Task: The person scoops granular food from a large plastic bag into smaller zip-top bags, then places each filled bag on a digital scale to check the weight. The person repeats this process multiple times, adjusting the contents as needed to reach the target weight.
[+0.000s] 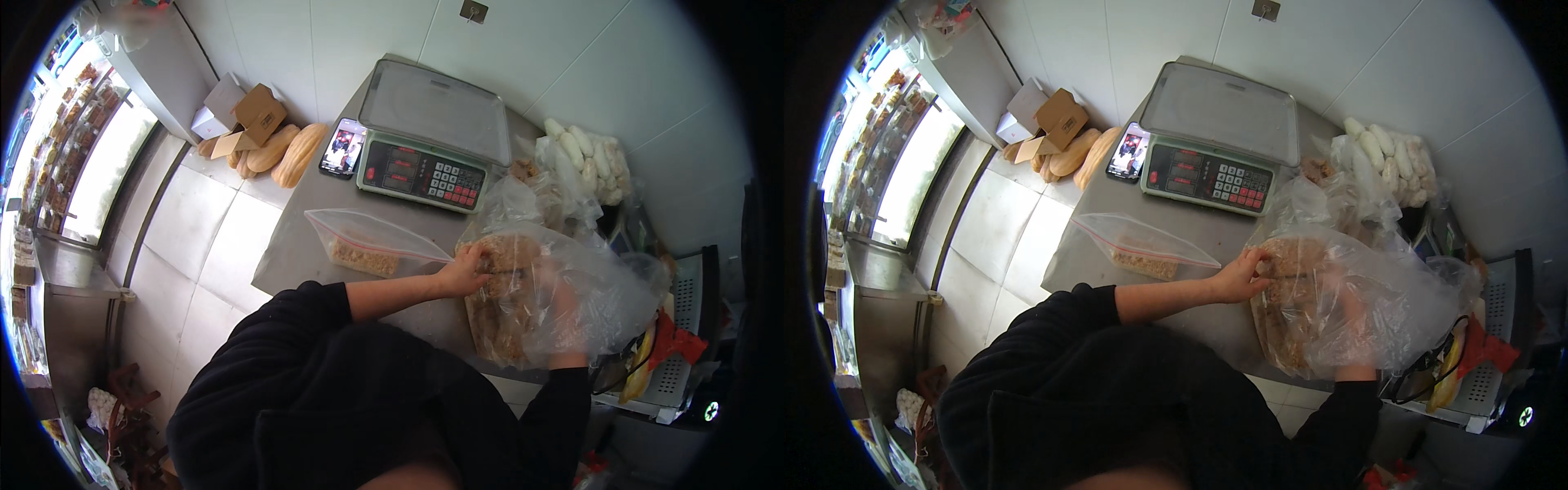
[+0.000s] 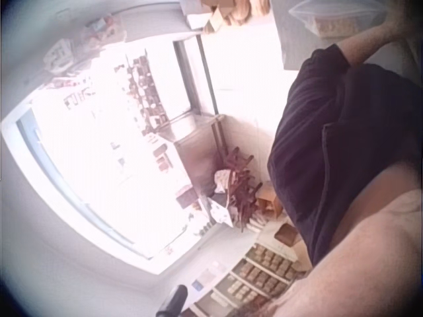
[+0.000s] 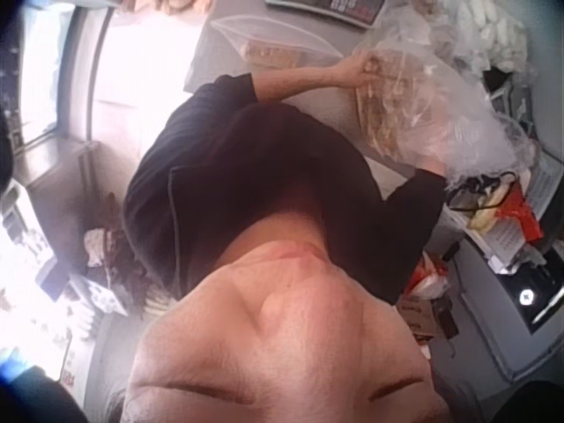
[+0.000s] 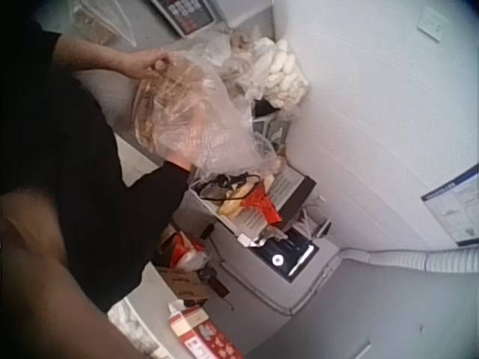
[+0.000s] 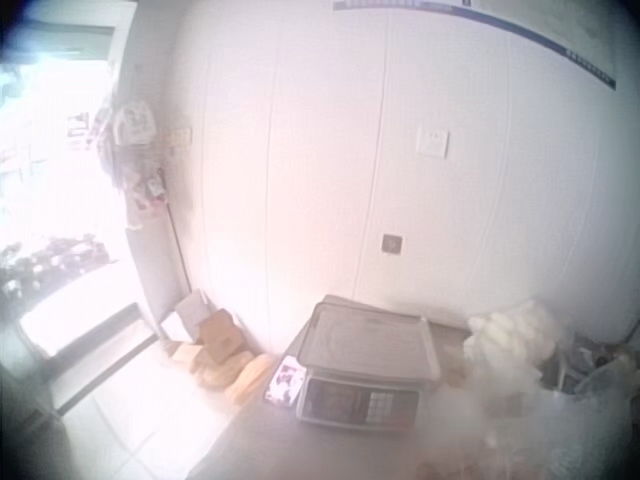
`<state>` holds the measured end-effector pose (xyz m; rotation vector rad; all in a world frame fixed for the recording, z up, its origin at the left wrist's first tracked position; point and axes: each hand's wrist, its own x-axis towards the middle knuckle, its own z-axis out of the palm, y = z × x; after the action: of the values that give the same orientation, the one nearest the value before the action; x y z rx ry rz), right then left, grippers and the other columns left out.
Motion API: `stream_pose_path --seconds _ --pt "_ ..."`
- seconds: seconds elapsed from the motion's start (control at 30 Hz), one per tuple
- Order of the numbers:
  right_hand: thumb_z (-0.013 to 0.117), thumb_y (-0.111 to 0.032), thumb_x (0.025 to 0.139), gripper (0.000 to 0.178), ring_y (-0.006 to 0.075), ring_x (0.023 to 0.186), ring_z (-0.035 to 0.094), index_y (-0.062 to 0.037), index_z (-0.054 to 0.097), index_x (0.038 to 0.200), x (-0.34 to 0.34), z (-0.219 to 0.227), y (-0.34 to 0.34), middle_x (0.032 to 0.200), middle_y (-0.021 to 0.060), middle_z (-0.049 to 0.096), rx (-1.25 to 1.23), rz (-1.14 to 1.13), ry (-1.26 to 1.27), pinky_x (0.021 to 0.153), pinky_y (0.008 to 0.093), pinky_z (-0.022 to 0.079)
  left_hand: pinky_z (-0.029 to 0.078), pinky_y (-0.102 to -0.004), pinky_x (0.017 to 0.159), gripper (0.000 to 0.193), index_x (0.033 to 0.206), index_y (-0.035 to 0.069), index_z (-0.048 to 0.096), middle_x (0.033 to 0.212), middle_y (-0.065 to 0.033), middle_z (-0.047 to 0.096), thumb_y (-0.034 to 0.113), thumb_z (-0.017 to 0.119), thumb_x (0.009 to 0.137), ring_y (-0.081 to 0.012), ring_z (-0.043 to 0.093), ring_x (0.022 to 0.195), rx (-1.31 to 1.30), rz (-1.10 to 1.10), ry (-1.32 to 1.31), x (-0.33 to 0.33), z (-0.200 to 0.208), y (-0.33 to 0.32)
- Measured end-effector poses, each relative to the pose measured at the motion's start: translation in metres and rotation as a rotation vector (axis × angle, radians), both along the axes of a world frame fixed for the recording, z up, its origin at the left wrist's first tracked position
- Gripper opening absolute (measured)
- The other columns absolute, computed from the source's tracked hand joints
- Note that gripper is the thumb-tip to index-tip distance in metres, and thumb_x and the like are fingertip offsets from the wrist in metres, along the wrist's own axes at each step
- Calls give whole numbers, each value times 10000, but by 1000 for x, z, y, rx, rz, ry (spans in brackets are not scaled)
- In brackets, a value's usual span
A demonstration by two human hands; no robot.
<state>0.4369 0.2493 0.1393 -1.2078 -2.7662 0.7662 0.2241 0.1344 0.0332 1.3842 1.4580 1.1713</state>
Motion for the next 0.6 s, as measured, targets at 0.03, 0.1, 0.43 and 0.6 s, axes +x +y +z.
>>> stream_pose_path --seconds 0.03,0.1,0.43,0.6 --pt "766 -214 697 706 254 1100 518 -42 428 1292 3 3 -5 1185 155 545 8 -15 19 948 372 404 500 -336 848 523 1231 -15 388 1198 -224 433 156 646 809 -309 534 1043 9 7 5 0 0 0" --pt "766 -215 697 707 253 1101 517 -42 427 1293 9 10 -14 1186 155 544 10 -51 45 948 372 403 499 -339 844 519 1228 -17 388 1199 -226 437 149 643 808 -305 556 1017 -3 19 -1 1 1 -1" --pt "767 -220 696 715 250 1107 512 -42 423 1298 -35 43 25 1192 152 542 79 -29 -13 952 371 399 519 -349 779 470 1190 -41 395 1162 -216 498 115 628 813 -268 622 933 -74 76 -178 2 -2 3" --pt "768 -222 696 719 248 1111 510 -42 422 1301 -54 56 33 1196 151 540 83 -17 -83 953 371 397 520 -344 782 463 1192 -35 397 1179 -212 490 100 625 813 -263 622 939 -72 37 -204 0 -2 2"
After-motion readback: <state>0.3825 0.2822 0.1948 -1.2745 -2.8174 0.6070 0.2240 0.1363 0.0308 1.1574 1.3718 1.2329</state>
